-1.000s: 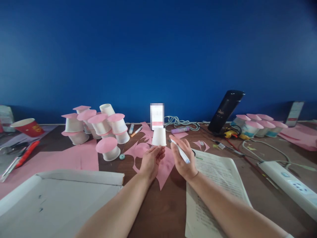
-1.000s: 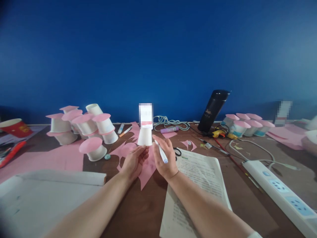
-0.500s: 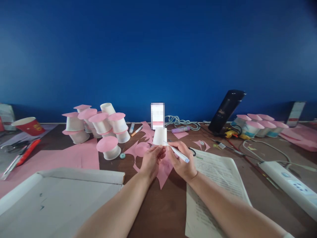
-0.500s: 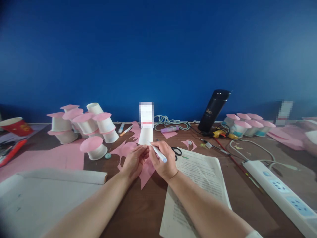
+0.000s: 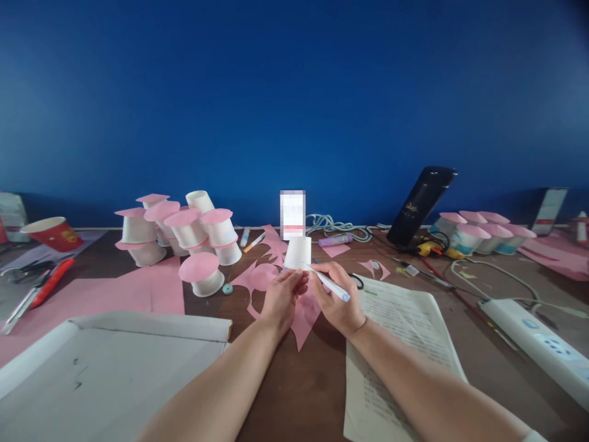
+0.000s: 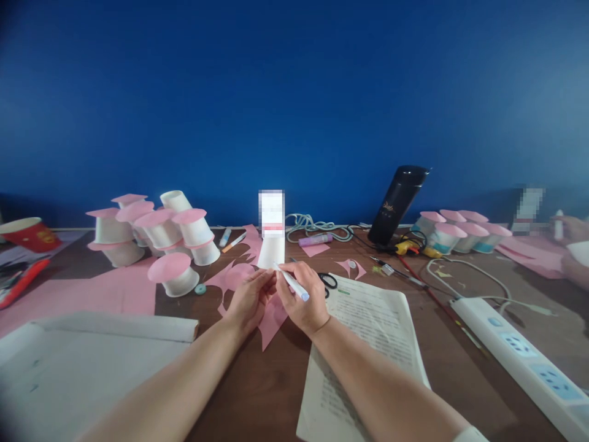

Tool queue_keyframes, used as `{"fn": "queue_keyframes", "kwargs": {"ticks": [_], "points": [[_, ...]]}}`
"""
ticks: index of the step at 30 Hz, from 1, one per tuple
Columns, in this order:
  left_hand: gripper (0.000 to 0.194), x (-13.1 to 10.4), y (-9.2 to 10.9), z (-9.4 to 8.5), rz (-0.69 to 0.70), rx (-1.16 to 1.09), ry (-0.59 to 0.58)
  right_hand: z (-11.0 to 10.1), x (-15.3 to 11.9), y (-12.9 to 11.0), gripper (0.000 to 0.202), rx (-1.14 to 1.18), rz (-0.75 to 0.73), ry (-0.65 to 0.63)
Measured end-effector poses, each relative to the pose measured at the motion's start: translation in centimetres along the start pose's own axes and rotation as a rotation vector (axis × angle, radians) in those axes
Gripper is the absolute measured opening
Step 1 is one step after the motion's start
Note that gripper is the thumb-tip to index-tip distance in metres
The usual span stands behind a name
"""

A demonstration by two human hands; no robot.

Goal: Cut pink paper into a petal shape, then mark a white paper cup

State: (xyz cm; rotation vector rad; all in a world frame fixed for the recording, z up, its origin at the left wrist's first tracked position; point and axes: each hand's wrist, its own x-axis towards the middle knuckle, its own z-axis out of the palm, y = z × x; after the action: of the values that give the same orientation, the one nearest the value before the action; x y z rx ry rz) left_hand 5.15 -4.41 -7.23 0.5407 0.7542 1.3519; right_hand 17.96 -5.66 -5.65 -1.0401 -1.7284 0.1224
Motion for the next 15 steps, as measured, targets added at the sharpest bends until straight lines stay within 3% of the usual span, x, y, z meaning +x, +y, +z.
{"fn": "queue_keyframes", "kwargs": {"ticks": [15], "points": [[0.026,0.09,-0.05,0.03,-0.009,0.006,0.013,-0.01,0.1,0.03,0.01,-0.053,0.001,-0.002]]}}
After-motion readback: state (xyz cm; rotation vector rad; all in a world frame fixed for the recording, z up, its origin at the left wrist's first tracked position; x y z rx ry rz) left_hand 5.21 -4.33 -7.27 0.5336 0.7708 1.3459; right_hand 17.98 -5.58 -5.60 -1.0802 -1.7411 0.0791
